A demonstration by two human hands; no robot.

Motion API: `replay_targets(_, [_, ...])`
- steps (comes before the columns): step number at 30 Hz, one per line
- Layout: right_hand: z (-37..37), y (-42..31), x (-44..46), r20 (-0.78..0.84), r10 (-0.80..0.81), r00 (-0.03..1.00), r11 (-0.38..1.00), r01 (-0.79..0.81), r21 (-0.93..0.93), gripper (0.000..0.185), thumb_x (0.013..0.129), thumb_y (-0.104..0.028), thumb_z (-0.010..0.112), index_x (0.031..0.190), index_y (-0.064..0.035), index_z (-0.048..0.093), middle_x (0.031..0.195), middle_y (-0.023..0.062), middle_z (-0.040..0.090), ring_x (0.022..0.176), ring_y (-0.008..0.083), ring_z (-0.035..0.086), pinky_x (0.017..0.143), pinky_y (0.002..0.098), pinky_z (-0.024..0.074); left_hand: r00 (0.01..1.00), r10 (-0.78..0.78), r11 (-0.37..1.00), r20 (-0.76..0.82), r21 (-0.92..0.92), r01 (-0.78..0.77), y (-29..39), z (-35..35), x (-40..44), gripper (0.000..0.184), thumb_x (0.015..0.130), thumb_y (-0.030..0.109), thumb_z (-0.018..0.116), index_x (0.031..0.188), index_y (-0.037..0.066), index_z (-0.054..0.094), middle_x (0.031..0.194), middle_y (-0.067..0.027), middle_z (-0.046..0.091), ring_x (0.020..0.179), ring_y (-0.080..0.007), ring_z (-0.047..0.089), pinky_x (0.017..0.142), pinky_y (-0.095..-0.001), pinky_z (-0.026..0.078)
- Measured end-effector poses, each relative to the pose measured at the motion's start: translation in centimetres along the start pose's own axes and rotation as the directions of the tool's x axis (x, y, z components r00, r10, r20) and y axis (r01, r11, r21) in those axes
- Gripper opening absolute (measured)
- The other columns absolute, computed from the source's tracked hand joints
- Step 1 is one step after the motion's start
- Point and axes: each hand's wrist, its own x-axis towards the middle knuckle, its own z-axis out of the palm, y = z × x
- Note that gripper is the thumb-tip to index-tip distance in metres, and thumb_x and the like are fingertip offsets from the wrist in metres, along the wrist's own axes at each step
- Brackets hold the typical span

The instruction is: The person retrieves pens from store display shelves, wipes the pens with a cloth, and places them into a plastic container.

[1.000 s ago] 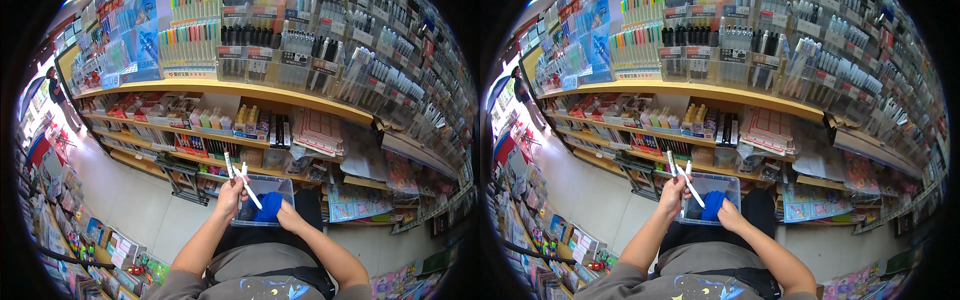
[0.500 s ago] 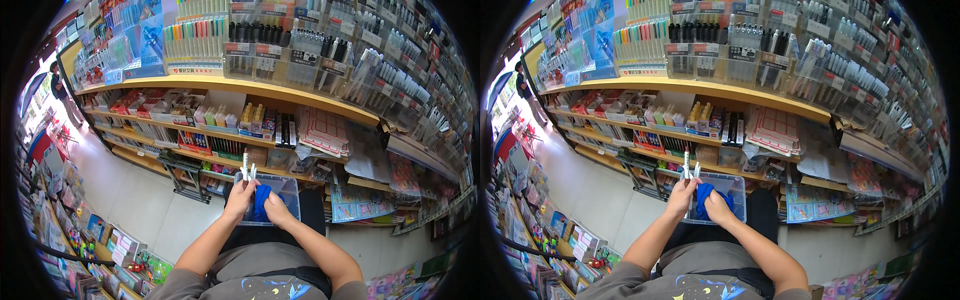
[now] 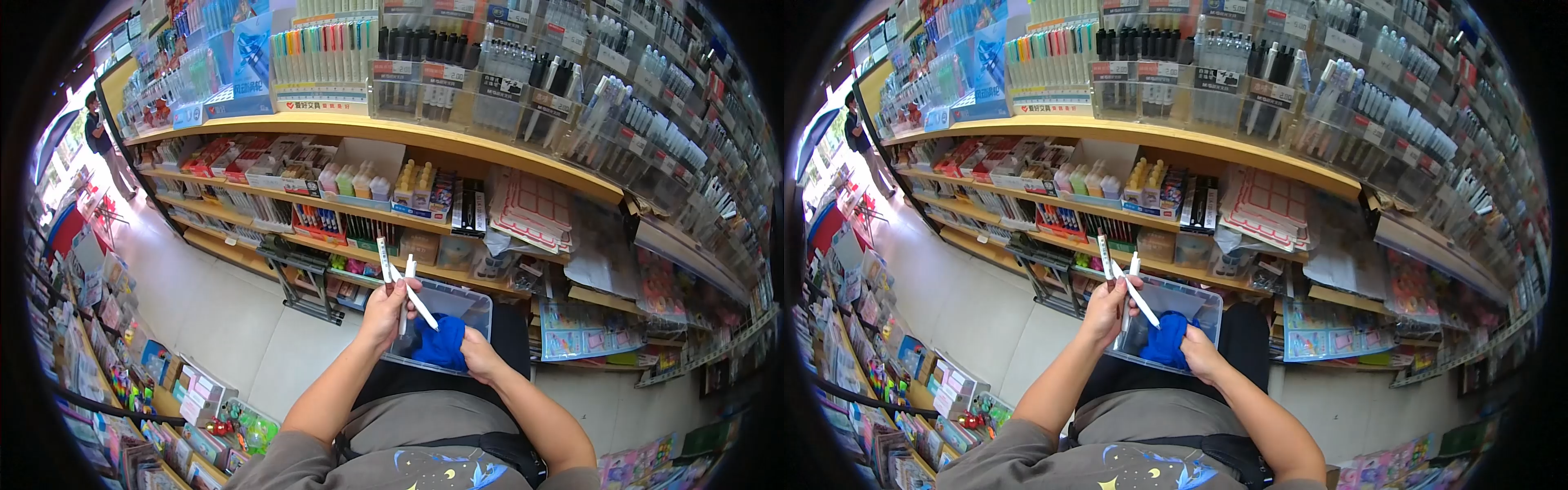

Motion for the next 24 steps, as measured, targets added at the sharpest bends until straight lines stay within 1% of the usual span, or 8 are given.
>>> replay_targets(5, [0.4, -1.4, 0.2, -0.133, 0.019, 0.991, 0.997, -0.008, 0.080, 0.022, 0.091, -0.019, 0.042, 0.103, -0.0046, 0.054, 0.090, 0.0024, 0.057, 0.080, 0.0099, 0.054, 0.075, 0.0250, 0.0446, 1.000, -0.019, 1.000, 0.004, 0.023, 0.018, 0.0, 0.4, -0.2, 0.027, 0.092, 0.025, 0.043, 0.095, 0.000, 0.055, 0.081, -0.0033, 0.052, 0.064, -0.0092, 0.048, 0.054, -0.0224, 0.042])
replay_targets(8, [1.6, -2.1, 1.7, -0.120, -0.014, 0.993, 0.995, 0.002, -0.099, 0.021, 0.091, -0.018, 0.042, 0.103, -0.0061, 0.054, 0.088, 0.0023, 0.057, 0.078, 0.0098, 0.054, 0.071, 0.0243, 0.0445, 0.999, -0.037, 0.996, 0.012, 0.080, 0.036, -0.2, 0.7, -0.3, 0.027, 0.092, 0.027, 0.044, 0.094, 0.002, 0.055, 0.077, -0.0014, 0.052, 0.062, -0.0083, 0.047, 0.054, -0.0215, 0.040])
replay_targets(10, [2.8, -1.2, 3.5, -0.014, -0.258, 0.966, 0.934, 0.245, -0.261, 0.022, 0.091, -0.020, 0.043, 0.100, -0.0040, 0.054, 0.088, 0.0031, 0.058, 0.077, 0.0117, 0.054, 0.070, 0.0250, 0.0438, 0.998, -0.057, 0.986, 0.022, 0.157, 0.053, -0.2, 1.2, -0.6, 0.026, 0.092, 0.027, 0.044, 0.092, 0.004, 0.055, 0.073, 0.0002, 0.051, 0.060, -0.0074, 0.047, 0.053, -0.0207, 0.039])
replay_targets(12, [3.3, -0.9, 4.2, -0.059, -0.321, 0.945, 0.838, 0.254, -0.483, 0.022, 0.091, -0.018, 0.041, 0.100, -0.0012, 0.053, 0.084, 0.0054, 0.058, 0.076, 0.0136, 0.055, 0.070, 0.0260, 0.0433, 0.999, -0.016, 0.983, 0.028, 0.185, 0.011, -0.5, 0.9, -0.4, 0.025, 0.091, 0.028, 0.046, 0.088, 0.005, 0.055, 0.068, 0.0020, 0.049, 0.057, -0.0063, 0.045, 0.052, -0.0202, 0.038])
replay_targets(16, [2.7, -0.7, 3.7, 0.053, -0.361, 0.931, 0.684, 0.303, -0.663, 0.022, 0.088, -0.012, 0.037, 0.100, 0.0018, 0.051, 0.079, 0.0100, 0.058, 0.073, 0.0172, 0.055, 0.071, 0.0288, 0.0436, 0.999, -0.004, 0.992, -0.054, 0.124, 0.010, -0.4, 0.0, -0.1, 0.024, 0.091, 0.027, 0.046, 0.086, 0.004, 0.054, 0.072, -0.0001, 0.049, 0.058, -0.0075, 0.043, 0.050, -0.0211, 0.038])
replay_targets(19, [1.5, -1.3, 1.9, 0.010, -0.185, 0.983, 0.507, 0.105, -0.855, 0.022, 0.084, -0.013, 0.040, 0.093, 0.0031, 0.051, 0.080, 0.0196, 0.059, 0.075, 0.0327, 0.057, 0.072, 0.0375, 0.0432, 0.994, 0.041, 0.999, -0.096, -0.008, -0.042, -0.2, -0.5, 0.7, 0.023, 0.091, 0.024, 0.047, 0.087, 0.002, 0.052, 0.077, -0.0030, 0.049, 0.059, -0.0085, 0.042, 0.051, -0.0221, 0.039])
replay_targets(22, [-0.9, 0.8, 0.8, 0.069, -0.346, 0.936, 0.620, 0.283, -0.731, 0.018, 0.082, -0.011, 0.041, 0.089, 0.0039, 0.049, 0.074, 0.0190, 0.055, 0.071, 0.0305, 0.055, 0.070, 0.0358, 0.0431, 0.991, 0.098, 0.989, -0.089, -0.103, -0.107, 0.9, -0.9, 0.9, 0.021, 0.091, 0.022, 0.045, 0.086, 0.002, 0.050, 0.079, -0.0049, 0.049, 0.061, -0.0092, 0.042, 0.051, -0.0232, 0.040])
replay_targets(24, [-1.0, 0.3, 0.4, -0.048, -0.275, 0.960, 0.788, 0.197, -0.583, 0.013, 0.083, -0.007, 0.041, 0.085, 0.0015, 0.051, 0.075, 0.0087, 0.055, 0.070, 0.0182, 0.051, 0.067, 0.0280, 0.0417, 0.998, 0.035, 0.997, -0.047, -0.064, -0.038, 0.5, -0.1, 0.4, 0.024, 0.091, 0.024, 0.045, 0.090, 0.001, 0.052, 0.083, -0.0062, 0.050, 0.062, -0.0102, 0.043, 0.053, -0.0239, 0.040])
